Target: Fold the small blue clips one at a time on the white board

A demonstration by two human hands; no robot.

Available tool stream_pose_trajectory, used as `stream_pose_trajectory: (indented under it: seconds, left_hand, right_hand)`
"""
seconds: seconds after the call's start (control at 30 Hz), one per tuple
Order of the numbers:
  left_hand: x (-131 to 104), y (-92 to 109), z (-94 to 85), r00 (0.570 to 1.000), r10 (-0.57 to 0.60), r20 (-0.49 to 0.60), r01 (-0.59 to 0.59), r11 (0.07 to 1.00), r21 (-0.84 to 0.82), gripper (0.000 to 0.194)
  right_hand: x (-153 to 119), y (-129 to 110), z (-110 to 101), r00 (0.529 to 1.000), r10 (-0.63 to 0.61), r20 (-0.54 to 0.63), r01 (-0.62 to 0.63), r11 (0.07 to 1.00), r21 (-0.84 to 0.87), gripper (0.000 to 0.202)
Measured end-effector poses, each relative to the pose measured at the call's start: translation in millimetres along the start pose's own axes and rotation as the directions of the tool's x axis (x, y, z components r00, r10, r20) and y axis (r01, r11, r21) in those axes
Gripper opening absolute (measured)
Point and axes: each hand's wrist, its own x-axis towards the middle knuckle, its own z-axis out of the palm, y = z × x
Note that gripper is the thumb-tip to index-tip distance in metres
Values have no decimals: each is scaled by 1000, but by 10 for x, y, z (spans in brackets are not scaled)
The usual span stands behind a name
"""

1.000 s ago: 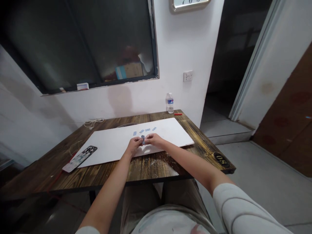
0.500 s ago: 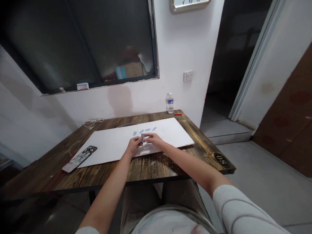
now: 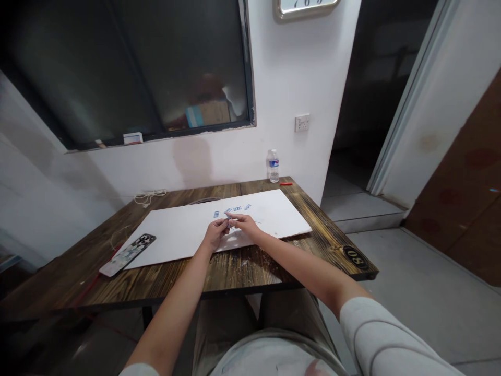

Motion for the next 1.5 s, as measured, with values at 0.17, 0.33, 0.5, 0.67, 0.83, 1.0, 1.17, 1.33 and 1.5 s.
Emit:
stream_pose_trajectory:
  seconds: [0.17,0.33,0.5,0.67,0.83,1.0,1.17,1.33,1.5]
  left_hand:
    - [13,-1,-3,1000,-2,-28,1,999,-51,38]
    - [21,-19,-13,1000,-29,0,29,996,-87,40]
    - [20,-51,-20,998,-46,40,49,997,-64,41]
    - [7,-41,-1,995,-67,71,74,992,-100,39]
    - [-16,13,31,994,-97,42,102,981,-167,43]
    - [-11,36,37,991,-136,18,137,960,-244,44]
    - [7,13,26,990,-138,-30,124,951,-285,44]
    - [10,-5,27,987,-158,-42,140,948,-286,44]
    - [12,-4,45,986,-150,-77,127,960,-250,45]
  right_hand:
    - [8,66,28,999,42,-26,-41,999,35,48]
    - [26,98,36,991,130,6,-130,986,106,48]
    - [8,57,-7,991,125,44,-128,989,72,44]
    - [-19,-5,-8,997,74,18,-75,994,80,39]
    - [-19,-24,42,999,43,-18,-41,991,124,38]
    - [-12,-48,107,998,5,-64,4,989,146,38]
    - [-2,-32,168,994,-4,-113,20,990,139,39]
    - [11,76,149,991,-56,-121,62,997,48,39]
    - [-8,143,121,982,-138,-127,126,987,-100,38]
